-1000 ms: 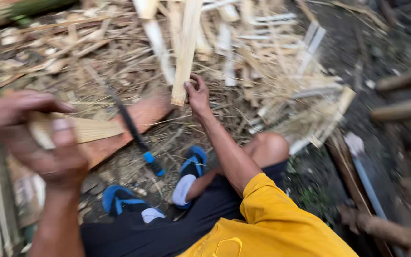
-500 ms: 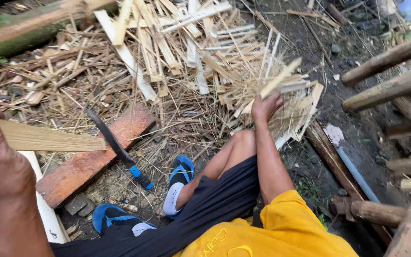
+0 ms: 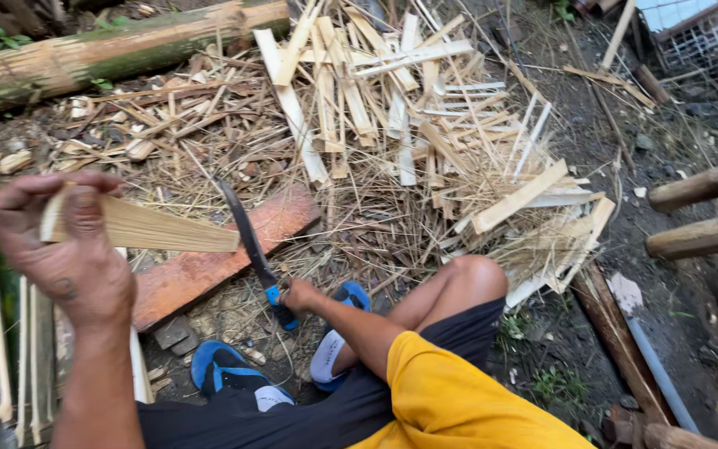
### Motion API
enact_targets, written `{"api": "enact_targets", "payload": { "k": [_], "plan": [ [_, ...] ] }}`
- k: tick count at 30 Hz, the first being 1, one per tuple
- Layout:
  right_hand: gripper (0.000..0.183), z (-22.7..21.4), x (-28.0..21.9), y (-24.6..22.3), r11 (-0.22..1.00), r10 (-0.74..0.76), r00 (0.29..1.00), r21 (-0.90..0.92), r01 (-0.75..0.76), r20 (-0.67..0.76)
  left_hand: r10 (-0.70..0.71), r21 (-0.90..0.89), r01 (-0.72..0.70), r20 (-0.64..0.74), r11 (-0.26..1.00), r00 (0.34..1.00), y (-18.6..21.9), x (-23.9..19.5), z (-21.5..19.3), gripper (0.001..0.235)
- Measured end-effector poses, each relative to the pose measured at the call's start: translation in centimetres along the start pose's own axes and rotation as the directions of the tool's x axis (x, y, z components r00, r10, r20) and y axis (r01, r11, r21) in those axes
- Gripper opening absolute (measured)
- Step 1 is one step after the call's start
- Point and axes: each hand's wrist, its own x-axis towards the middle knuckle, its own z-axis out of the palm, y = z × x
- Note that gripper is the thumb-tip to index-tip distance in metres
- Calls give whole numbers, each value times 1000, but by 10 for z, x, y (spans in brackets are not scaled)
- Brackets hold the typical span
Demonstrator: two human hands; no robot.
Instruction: The person sits on the ground and uses a knife to split bamboo strips into thinner slivers. They hold a bamboo piece against a brick and repeatedly strike it with the knife to separate the material, then place the finished slivers into a pile.
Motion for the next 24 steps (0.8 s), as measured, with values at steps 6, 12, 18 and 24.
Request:
{"api": "enact_targets", "payload": {
  "k": [6, 12, 18, 24],
  "plan": [
    [43, 26, -1, -14, 967, 132, 984, 234, -102, -116, -13, -30, 12, -38, 999, 999, 0, -4, 9, 25],
    [40, 5, -1, -3, 754, 169, 979, 655, -52, -117, 5, -120, -17, -97, 993, 995, -6, -4, -3, 17],
    [40, -55, -27, 11, 868, -120, 949, 433, 244, -293, -10, -15, 8, -144, 1000, 990, -3, -13, -6, 24],
    [25, -106, -98, -28, 947, -24, 997, 319, 45, -70, 39, 169, -38, -4, 985, 999, 0, -33, -14, 22]
  ]
}}
